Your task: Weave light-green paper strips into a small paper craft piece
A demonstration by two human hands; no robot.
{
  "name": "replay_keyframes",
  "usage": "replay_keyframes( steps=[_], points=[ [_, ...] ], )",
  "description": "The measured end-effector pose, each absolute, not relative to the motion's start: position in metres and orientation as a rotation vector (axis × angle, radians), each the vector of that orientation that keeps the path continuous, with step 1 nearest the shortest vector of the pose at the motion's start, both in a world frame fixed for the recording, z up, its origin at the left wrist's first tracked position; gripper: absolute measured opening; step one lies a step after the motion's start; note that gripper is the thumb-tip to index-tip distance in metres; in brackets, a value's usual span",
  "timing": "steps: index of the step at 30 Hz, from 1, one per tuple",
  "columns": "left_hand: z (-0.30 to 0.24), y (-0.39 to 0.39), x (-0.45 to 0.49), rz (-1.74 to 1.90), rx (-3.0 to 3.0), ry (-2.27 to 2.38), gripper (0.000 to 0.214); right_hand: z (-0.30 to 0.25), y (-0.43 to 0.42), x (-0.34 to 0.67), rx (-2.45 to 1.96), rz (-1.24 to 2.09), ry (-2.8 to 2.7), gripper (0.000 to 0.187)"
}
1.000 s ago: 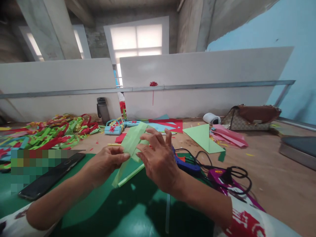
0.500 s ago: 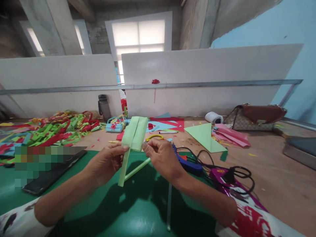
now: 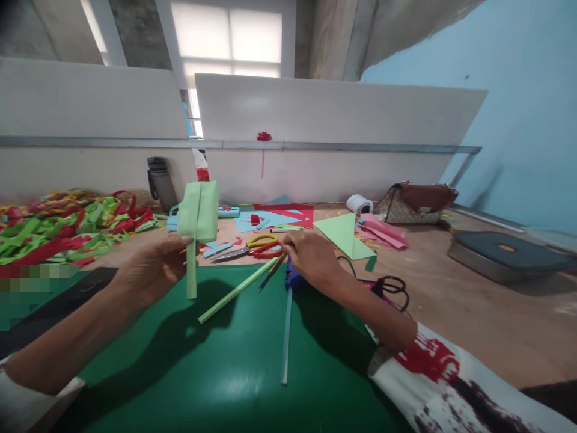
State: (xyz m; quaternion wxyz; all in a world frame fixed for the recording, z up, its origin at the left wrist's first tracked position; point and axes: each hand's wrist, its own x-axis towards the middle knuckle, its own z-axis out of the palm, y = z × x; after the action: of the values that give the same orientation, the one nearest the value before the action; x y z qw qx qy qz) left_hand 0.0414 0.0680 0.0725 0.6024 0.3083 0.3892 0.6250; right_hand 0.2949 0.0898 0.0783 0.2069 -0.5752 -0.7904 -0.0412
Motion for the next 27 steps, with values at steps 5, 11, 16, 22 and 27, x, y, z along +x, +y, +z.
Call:
replay_keyframes(
  steps=[5, 11, 16, 22, 27],
  points=[
    [0.059, 0.075, 0.043, 1.425, 0.706, 0.9, 0.017, 0.079, 0.094, 0.306, -1.859, -0.284, -2.27, 0.013],
    [0.047, 0.086, 0.038, 1.45, 0.697, 0.904, 0.017, 0.074, 0.093, 0.31, -2.011, -0.355, -2.363, 0.027],
    [0.046, 0.095, 0.033, 1.486, 0.706, 0.901, 0.019, 0.083, 0.103, 0.299, -1.968, -0.357, -2.445, 0.03],
    [0.048, 0.102, 0.031, 1.529, 0.683, 0.92, 0.017, 0.065, 0.138, 0.25, -1.681, -0.266, -2.692, 0.032],
    [0.053, 0.101, 0.028, 1.519, 0.649, 0.951, 0.013, 0.039, 0.182, 0.23, -1.537, -0.223, -2.795, 0.034]
  ],
)
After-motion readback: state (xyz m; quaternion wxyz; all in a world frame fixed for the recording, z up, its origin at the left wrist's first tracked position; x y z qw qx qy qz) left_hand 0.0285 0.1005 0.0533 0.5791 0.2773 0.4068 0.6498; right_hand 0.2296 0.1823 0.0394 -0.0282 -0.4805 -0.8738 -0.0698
